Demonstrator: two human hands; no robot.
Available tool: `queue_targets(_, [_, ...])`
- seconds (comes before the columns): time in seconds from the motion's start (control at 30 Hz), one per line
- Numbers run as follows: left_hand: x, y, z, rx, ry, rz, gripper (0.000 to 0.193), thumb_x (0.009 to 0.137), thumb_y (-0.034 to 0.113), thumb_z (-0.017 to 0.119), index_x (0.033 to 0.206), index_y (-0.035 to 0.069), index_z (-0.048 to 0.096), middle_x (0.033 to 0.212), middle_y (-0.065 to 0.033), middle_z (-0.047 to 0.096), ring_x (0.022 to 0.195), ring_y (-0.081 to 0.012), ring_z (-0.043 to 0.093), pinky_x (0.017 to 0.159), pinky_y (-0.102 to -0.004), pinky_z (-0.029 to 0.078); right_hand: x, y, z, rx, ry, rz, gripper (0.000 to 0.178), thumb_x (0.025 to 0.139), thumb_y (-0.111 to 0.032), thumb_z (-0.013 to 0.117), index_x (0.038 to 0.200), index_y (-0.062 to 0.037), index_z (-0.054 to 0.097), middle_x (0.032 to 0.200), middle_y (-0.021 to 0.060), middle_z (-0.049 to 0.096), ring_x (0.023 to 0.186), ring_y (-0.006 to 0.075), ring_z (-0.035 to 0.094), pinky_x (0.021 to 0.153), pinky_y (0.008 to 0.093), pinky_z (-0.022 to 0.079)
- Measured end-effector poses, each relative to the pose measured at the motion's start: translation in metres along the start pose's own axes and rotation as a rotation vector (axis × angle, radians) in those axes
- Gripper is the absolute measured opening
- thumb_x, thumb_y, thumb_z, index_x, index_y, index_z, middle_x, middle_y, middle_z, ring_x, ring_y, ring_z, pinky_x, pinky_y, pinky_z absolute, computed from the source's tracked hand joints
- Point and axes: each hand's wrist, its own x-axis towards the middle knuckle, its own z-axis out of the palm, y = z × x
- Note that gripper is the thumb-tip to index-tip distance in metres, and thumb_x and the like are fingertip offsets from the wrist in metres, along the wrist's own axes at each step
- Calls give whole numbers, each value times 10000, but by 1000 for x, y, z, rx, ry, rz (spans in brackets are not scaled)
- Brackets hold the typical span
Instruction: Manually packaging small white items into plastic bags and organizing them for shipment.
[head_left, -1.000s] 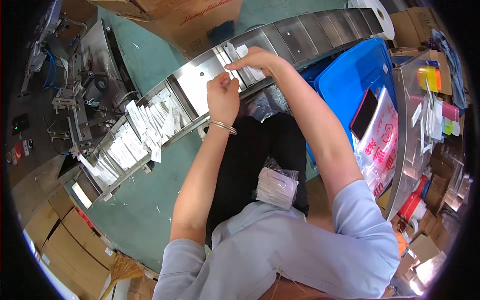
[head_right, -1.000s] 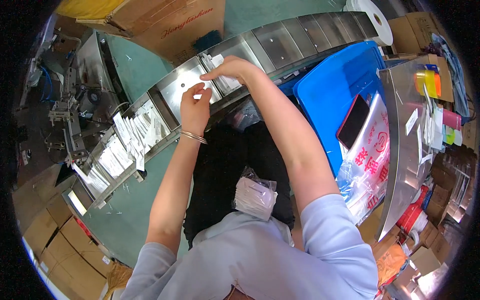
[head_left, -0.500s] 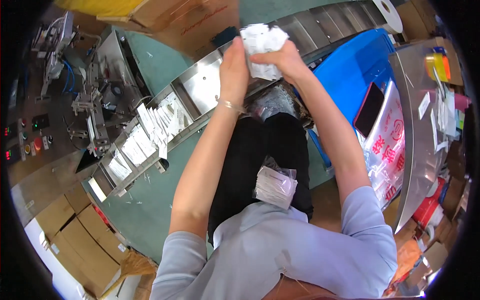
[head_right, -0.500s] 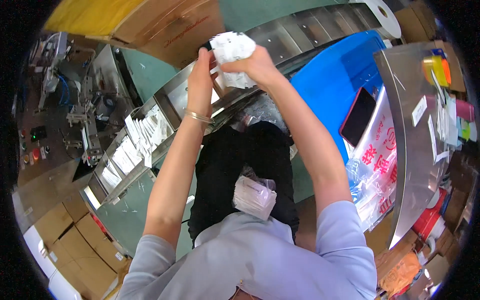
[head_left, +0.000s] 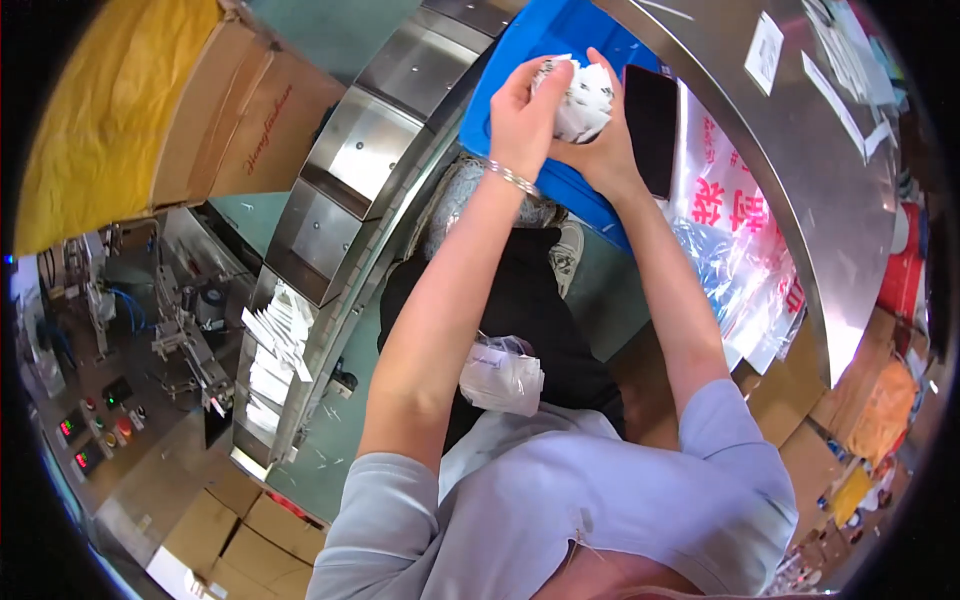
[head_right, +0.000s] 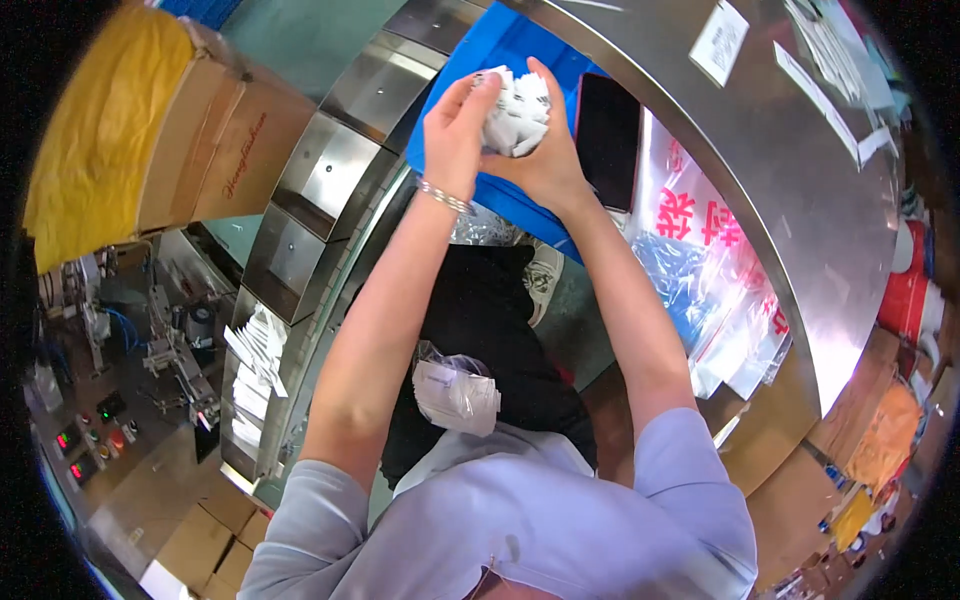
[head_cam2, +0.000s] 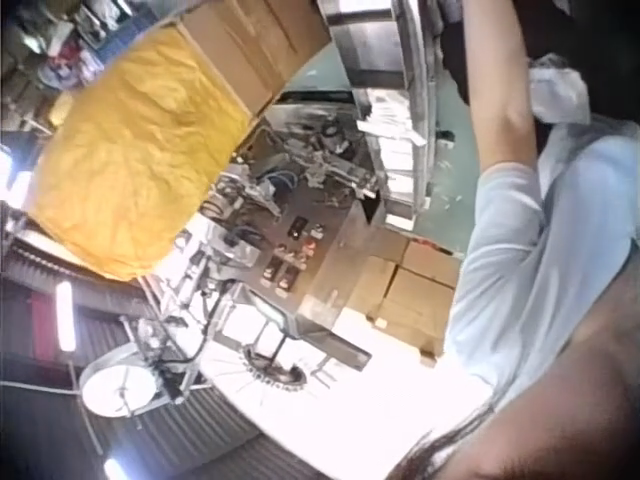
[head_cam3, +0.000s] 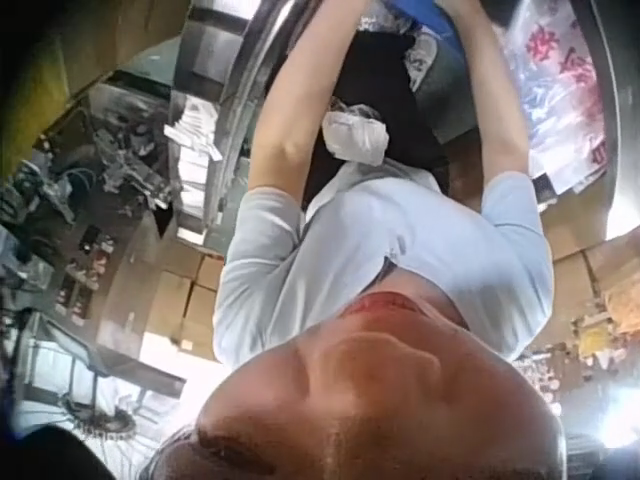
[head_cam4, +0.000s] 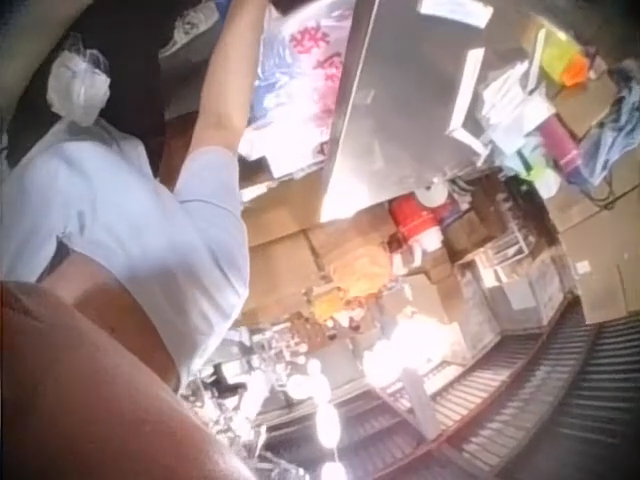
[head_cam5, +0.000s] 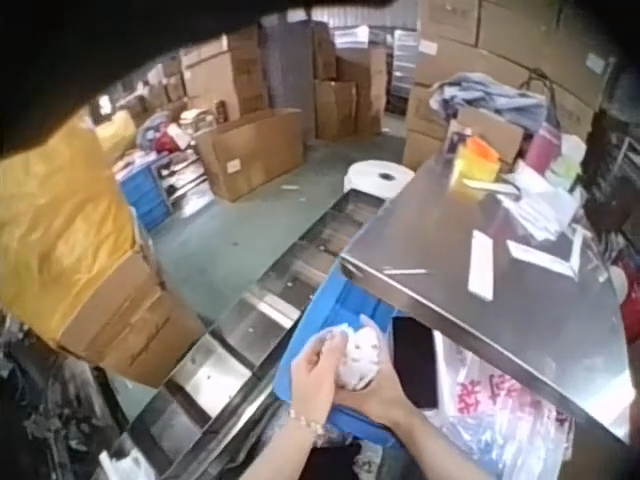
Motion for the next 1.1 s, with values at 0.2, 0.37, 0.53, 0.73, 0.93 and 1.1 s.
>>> queue_targets(0.2, [-4, 1, -7, -134, -134, -47, 498, 941, 412, 438, 1197, -7, 524, 1097, -77, 590, 984, -123, 551, 855, -249, 430, -6, 2, -2, 20, -3, -69, 1003, 574, 18, 813, 1376, -101, 222, 1224, 111, 477, 1139, 203, 484, 946, 332, 422])
queue_targets(0.37, [-13, 4, -6, -246, -191, -120, 571, 953, 450, 365, 1259, -22, 469, 1192, -98, 546, 1054, -159, 530, 920, -277, 401, -6, 11, -7, -146, 42, -74, 879, 589, -26, 819, 1312, -63, 320, 1191, 92, 507, 1108, 177, 508, 923, 319, 438])
queue_targets(0.53, [-14, -1, -7, -165, -129, -88, 518, 934, 402, 449, 1222, -24, 509, 1176, -106, 560, 1063, -168, 526, 936, -282, 395, -8, 13, -5, -257, 73, -7, 703, 617, -91, 807, 1202, -64, 417, 1160, 113, 529, 1076, 180, 528, 885, 319, 450])
queue_targets(0.73, [-21, 7, 8, 2, 56, -4, 416, 858, 267, 629, 1156, -17, 572, 1144, -119, 576, 1042, -164, 535, 902, -275, 421, -13, 12, -4, -315, 31, -8, 652, 627, -92, 803, 1157, -63, 424, 1082, 108, 557, 1007, 176, 558, 843, 315, 467])
queue_targets(0.93, [-13, -12, -1, 87, -1, 20, 361, 824, 238, 670, 1097, 7, 621, 1051, -63, 613, 983, -120, 555, 864, -259, 438, -15, 1, 14, -218, 109, -164, 612, 627, -89, 803, 1126, -61, 450, 947, 63, 588, 914, 171, 588, 808, 302, 477])
queue_targets(1.1, [-22, 10, 9, 59, 33, -212, 355, 858, 276, 631, 1087, 4, 620, 1086, -31, 602, 972, -97, 554, 831, -271, 454, -12, 8, 0, -393, 108, -104, 586, 635, -84, 794, 1122, -57, 470, 967, 49, 592, 906, 164, 586, 805, 295, 475])
